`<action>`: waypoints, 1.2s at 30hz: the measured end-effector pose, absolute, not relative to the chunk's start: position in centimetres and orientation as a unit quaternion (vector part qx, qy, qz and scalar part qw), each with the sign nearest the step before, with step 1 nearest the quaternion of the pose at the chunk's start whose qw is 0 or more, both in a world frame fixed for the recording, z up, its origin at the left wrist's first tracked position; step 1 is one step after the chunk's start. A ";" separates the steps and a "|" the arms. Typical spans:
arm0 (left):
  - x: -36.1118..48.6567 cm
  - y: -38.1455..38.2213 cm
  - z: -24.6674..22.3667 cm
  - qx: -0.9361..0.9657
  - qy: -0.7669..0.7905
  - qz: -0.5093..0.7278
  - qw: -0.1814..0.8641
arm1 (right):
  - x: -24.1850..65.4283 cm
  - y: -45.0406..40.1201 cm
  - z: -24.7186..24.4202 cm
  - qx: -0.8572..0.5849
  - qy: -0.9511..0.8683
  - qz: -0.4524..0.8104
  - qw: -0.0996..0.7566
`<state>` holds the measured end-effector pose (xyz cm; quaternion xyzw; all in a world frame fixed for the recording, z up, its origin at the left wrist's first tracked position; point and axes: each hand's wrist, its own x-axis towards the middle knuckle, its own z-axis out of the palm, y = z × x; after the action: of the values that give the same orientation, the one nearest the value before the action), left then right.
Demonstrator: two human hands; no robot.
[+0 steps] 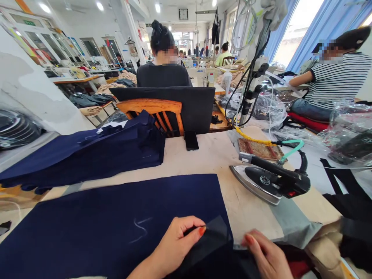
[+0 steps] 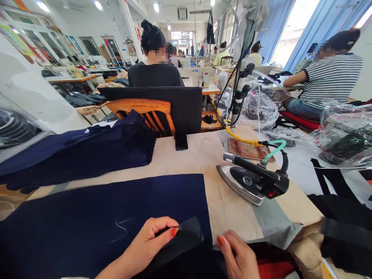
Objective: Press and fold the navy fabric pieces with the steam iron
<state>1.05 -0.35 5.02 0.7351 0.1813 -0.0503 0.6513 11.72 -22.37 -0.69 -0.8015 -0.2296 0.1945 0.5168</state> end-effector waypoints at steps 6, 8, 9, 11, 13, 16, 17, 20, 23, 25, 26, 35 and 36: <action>1.4 2.2 5.4 0.769 0.164 -0.103 0.609 | 12.6 -16.4 -0.2 -0.747 -0.188 0.292 0.567; 1.6 4.0 5.1 0.765 0.171 -0.125 0.608 | 13.4 -16.1 -1.1 -0.769 -0.160 0.255 0.564; 1.8 4.9 4.8 0.767 0.182 -0.125 0.603 | 14.0 -15.9 -1.5 -0.785 -0.157 0.234 0.552; 2.5 6.8 4.0 0.775 0.212 -0.096 0.587 | 15.4 -15.4 -2.1 -0.818 -0.164 0.197 0.514; 3.4 8.5 2.9 0.784 0.240 -0.050 0.570 | 16.9 -14.5 -2.4 -0.849 -0.183 0.169 0.467; 4.7 10.4 1.0 0.803 0.270 0.026 0.532 | 18.9 -12.5 -2.7 -0.896 -0.208 0.112 0.376; 5.0 10.9 0.3 0.810 0.276 0.051 0.515 | 19.3 -11.8 -2.9 -0.910 -0.212 0.090 0.346; 5.5 11.7 -1.3 0.843 0.291 0.100 0.442 | 20.3 -10.3 -3.6 -0.933 -0.225 0.049 0.277; 5.5 11.8 -2.2 0.880 0.308 0.094 0.349 | 20.6 -9.6 -4.1 -0.941 -0.229 0.047 0.245; 5.6 11.7 -2.4 0.894 0.320 0.077 0.305 | 20.7 -9.5 -4.2 -0.947 -0.220 0.052 0.229; 5.6 11.7 -2.5 0.897 0.325 0.071 0.292 | 20.7 -9.5 -4.2 -0.949 -0.217 0.056 0.222; 5.6 11.4 -2.1 0.900 0.348 0.061 0.255 | 21.6 -9.9 -5.1 -0.951 -0.213 0.099 0.199; 5.6 11.3 -2.1 0.900 0.349 0.060 0.253 | 21.7 -10.0 -5.2 -0.952 -0.212 0.102 0.198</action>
<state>5.59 11.35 -2.07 0.9003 0.3489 0.0604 0.2531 21.66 -9.97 -5.21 -0.9517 -0.2117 0.1017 0.1975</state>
